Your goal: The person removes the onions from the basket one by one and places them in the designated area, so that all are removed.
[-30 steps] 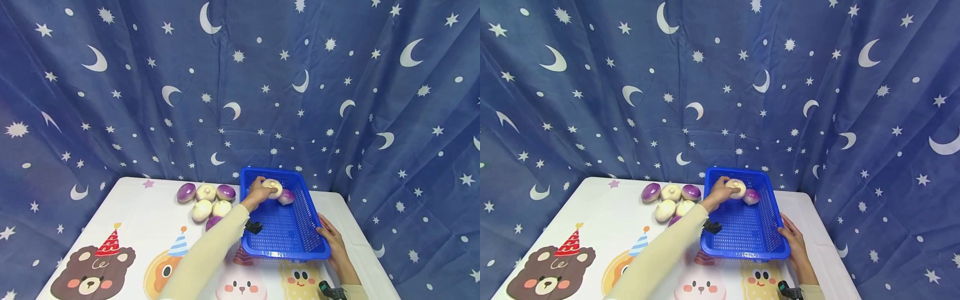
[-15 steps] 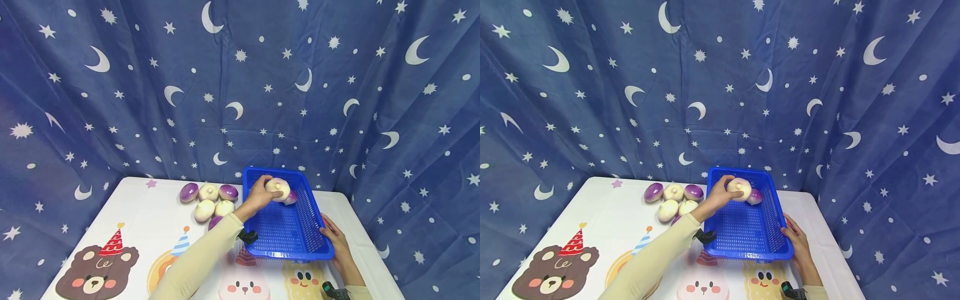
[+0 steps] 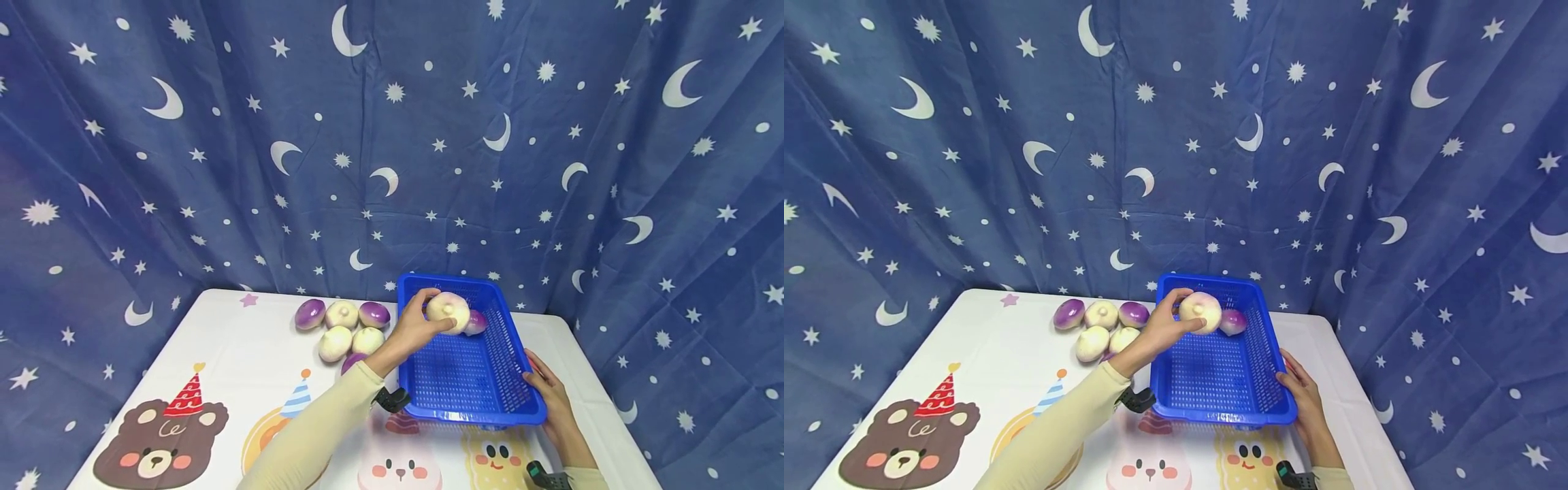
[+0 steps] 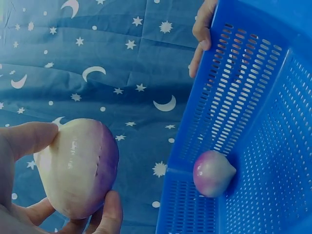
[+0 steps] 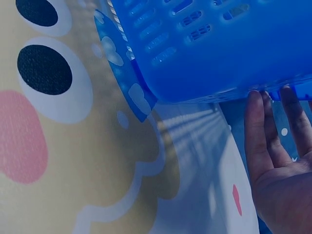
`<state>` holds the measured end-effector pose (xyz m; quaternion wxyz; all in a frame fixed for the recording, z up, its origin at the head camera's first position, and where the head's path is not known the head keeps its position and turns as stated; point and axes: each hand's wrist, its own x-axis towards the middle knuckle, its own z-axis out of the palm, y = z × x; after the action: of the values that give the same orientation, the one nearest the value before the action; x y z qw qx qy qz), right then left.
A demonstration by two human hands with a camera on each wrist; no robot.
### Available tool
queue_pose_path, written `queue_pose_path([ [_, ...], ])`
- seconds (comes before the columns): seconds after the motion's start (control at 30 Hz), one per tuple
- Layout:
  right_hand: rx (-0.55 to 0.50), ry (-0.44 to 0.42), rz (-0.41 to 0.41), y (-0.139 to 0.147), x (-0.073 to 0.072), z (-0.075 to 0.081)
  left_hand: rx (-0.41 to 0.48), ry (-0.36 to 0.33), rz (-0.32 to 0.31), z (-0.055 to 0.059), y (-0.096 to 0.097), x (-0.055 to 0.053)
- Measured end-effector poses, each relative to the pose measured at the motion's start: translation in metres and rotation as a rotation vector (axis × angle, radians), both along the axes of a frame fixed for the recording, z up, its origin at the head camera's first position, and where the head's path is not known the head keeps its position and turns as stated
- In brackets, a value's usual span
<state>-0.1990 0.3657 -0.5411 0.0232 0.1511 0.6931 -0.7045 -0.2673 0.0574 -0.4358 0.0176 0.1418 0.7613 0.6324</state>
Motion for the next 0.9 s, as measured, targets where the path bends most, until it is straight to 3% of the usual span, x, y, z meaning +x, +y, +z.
queue_pose_path([
  [0.4,-0.009,0.014,0.005,-0.001,0.000,-0.001,0.018,0.018,-0.001,0.003,-0.031,0.021],
  [0.73,0.001,0.010,0.012,0.000,-0.001,-0.001,0.006,-0.002,0.075,-0.007,-0.063,0.020],
  [0.9,-0.003,0.003,0.009,0.000,0.000,0.001,0.058,-0.033,0.085,-0.013,-0.078,0.020],
])
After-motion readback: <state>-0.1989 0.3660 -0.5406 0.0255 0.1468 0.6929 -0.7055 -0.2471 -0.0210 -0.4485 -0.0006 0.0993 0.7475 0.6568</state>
